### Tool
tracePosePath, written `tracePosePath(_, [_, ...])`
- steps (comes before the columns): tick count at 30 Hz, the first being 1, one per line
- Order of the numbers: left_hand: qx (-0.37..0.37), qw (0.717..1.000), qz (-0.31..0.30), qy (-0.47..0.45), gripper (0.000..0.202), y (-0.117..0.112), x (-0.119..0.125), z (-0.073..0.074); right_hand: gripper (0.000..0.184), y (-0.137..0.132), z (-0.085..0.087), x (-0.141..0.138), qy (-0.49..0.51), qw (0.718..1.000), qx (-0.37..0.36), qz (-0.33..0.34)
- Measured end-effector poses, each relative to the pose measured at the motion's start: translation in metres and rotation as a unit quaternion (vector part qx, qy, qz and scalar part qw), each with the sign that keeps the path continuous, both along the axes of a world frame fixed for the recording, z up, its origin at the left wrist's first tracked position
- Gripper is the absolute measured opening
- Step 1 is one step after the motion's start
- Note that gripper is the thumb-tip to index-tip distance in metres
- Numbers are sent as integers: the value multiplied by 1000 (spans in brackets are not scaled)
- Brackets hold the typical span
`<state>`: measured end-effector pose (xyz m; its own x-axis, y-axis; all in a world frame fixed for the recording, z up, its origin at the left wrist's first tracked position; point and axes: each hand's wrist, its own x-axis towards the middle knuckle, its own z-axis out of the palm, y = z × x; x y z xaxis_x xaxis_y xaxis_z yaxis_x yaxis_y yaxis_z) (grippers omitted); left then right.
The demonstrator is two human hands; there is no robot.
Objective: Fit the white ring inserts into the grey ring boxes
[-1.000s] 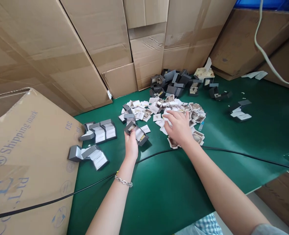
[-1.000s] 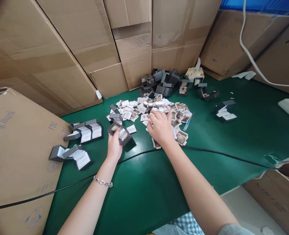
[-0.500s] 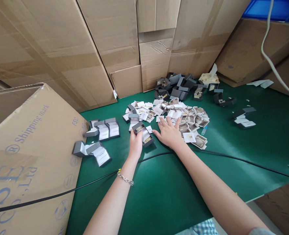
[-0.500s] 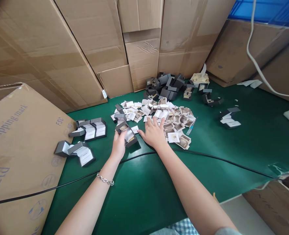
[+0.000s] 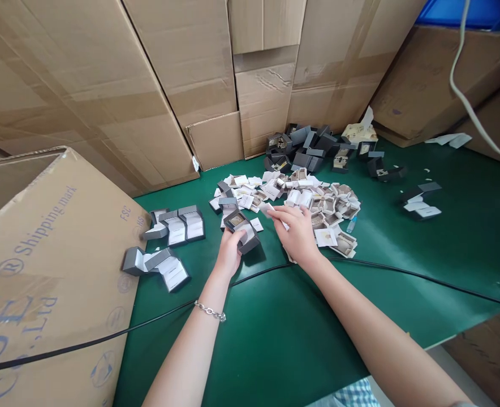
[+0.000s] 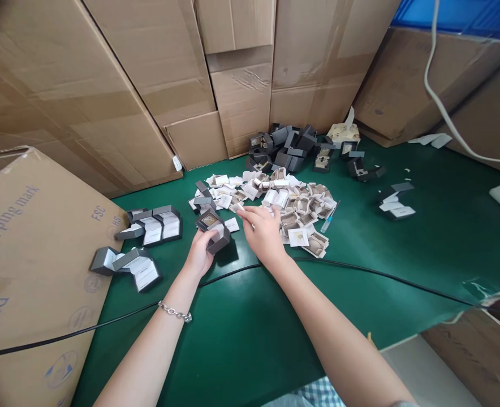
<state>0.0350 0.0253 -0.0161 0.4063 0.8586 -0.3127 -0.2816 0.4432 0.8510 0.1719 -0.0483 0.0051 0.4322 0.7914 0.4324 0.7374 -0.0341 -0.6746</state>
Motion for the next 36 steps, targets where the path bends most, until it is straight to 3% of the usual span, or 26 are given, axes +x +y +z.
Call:
tracePosePath(2, [12,1000,-26,8,46,-1,0,0,18,-2,4,-1,190,981,39,22])
tracePosePath(5, [22,998,-58,23,47,-2,0,0,44,-2,6,-2,430,899,67,55])
tracePosePath(8, [24,997,-67,27,47,-2,1,2,50,0,6,-6,534,841,64,64])
tracePosePath(11, [24,997,-63,30,47,-2,1,2,38,1,7,-10,572,818,33,54])
tracePosePath(14, [26,997,-65,37,45,-2,2,2,31,0,7,-13,543,838,5,46])
tracePosePath(17, [39,996,-73,36,43,-2,2,2,25,-1,6,-14,455,889,-15,51])
tracePosePath(21, [51,995,-85,27,44,-2,2,1,18,-4,3,-13,276,960,-26,48])
tracePosePath(24, [53,995,-84,26,45,-3,3,1,33,-6,0,-11,111,992,-7,52])
tracePosePath(28, [67,994,-82,28,44,-3,4,-3,38,-6,-4,-9,27,998,26,57])
tracePosePath(36, [100,990,-91,39,44,-1,2,-14,17,-9,2,-13,162,987,11,19])
